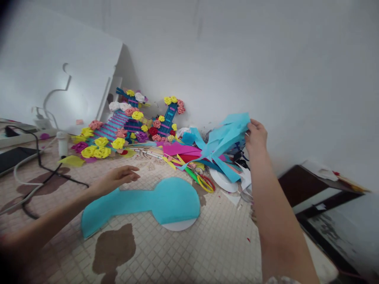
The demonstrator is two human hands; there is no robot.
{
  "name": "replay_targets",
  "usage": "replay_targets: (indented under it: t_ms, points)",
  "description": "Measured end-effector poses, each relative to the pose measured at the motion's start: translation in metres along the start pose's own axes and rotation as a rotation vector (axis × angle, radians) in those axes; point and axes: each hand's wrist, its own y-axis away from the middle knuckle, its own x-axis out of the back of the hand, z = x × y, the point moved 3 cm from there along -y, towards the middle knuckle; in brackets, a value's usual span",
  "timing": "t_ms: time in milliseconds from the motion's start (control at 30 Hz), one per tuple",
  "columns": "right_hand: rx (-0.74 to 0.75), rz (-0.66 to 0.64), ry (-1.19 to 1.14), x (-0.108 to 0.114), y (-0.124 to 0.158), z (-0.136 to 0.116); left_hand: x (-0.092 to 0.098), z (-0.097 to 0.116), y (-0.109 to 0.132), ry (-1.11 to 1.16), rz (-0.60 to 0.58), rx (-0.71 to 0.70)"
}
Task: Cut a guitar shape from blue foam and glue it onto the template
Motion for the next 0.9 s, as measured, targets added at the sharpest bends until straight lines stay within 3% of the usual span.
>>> replay_targets:
  t_ms: [167,367,500,700,900]
  points:
    - [-0.071,0.188,0.025,0.007,0.024,0.038,0.001,-0.002,0.002,-0.024,-0.018,-0.006]
    - [-0.043,0.161,0.138,0.0,0.042,0.061,0.001,0.002,0.006,-0.045,-0.027,0.003]
    - [-0.134,0.025,0.265,-0.01,0.052,0.08,-0.001,0.001,0.007,-0.045,-0.038,-0.003]
    - [-0.341,-0.367,0.506,-0.033,0.09,0.118,-0.002,-0.001,0.009,-0.049,-0.046,-0.011]
    - [-0.326,-0.481,0.679,-0.043,0.106,0.123,0.002,-0.003,0.013,-0.055,-0.044,0.009]
